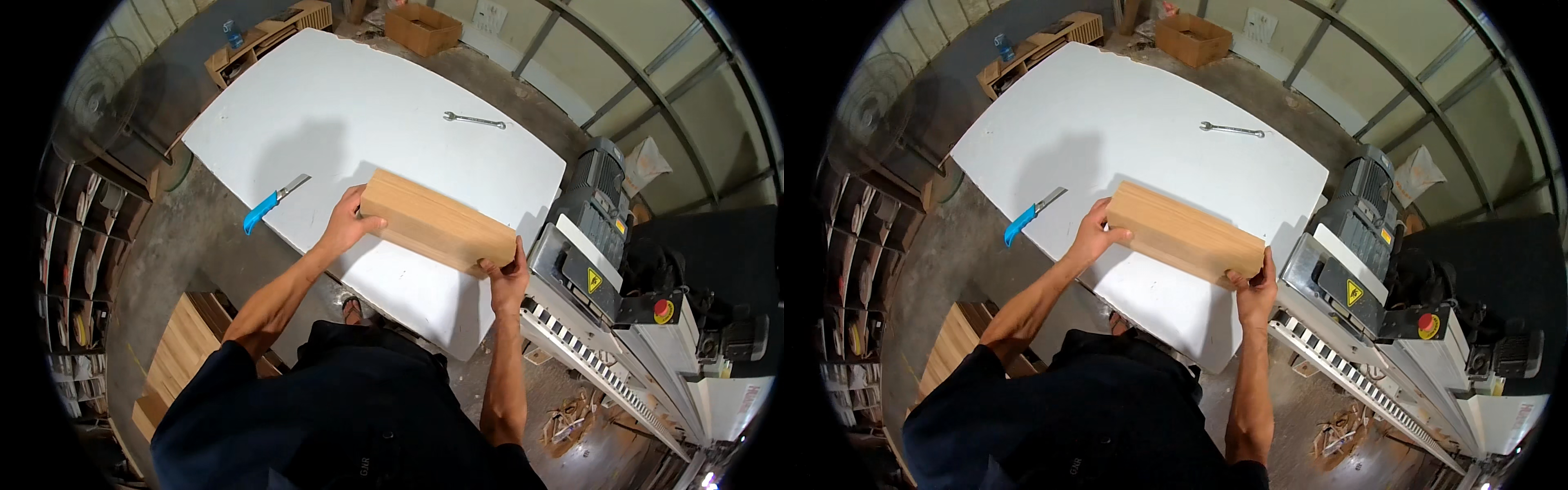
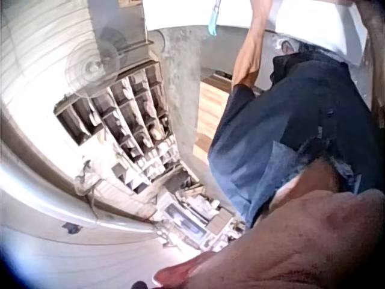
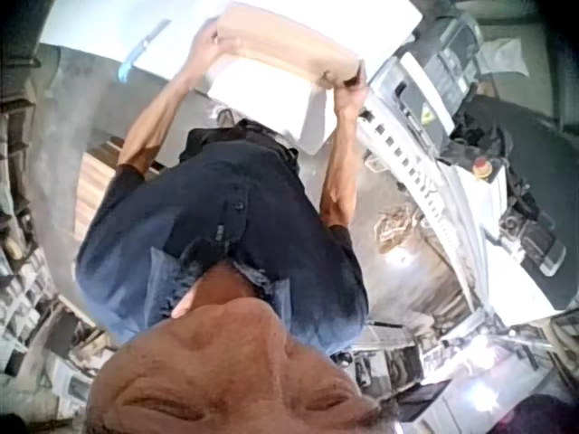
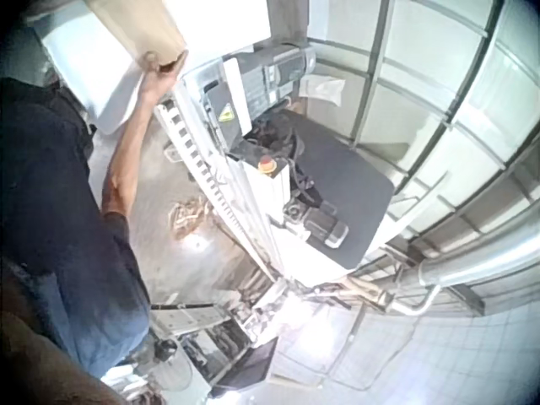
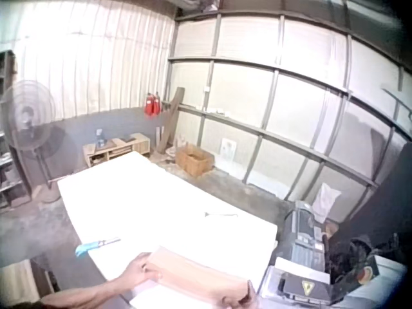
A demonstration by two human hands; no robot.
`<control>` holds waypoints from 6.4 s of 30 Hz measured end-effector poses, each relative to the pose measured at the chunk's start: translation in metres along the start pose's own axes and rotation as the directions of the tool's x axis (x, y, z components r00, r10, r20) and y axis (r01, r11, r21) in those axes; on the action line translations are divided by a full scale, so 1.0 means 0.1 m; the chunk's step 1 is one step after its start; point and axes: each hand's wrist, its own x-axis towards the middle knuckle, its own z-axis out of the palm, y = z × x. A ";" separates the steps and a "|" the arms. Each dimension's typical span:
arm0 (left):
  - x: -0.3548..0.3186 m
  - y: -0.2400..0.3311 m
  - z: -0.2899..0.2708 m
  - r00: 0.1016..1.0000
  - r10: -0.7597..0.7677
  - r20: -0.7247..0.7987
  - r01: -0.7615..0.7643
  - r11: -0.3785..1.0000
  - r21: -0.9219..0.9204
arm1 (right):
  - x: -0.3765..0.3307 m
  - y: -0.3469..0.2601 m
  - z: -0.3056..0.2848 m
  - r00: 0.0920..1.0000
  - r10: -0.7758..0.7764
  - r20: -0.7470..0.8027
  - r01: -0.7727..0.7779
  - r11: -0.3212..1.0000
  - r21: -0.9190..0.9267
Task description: The person aligns several wooden planks on a workbench, stacks them together, and then moves to a large pallet where they carefully arrange and fit the planks into a larger rectangular wood panel assembly.
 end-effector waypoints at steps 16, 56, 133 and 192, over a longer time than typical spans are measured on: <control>-0.08 -0.17 0.02 0.995 0.081 0.053 -0.061 0.950 -0.306 | -0.10 0.33 -0.01 0.986 0.003 0.167 0.014 0.995 -0.098; -0.19 -0.44 -0.39 0.971 0.238 0.009 -0.202 0.844 -0.497 | -0.12 0.40 -0.06 0.974 -0.109 0.199 0.178 0.910 -0.375; -12.16 -3.17 -0.21 -0.504 -0.848 -0.168 -0.779 0.529 -0.337 | -10.87 4.77 4.40 -0.402 0.766 0.501 0.782 0.572 -0.247; -11.31 -3.36 -0.30 -0.482 -0.875 0.038 -0.761 0.440 0.477 | -10.95 4.82 4.03 -0.153 0.971 0.185 0.056 0.196 -0.979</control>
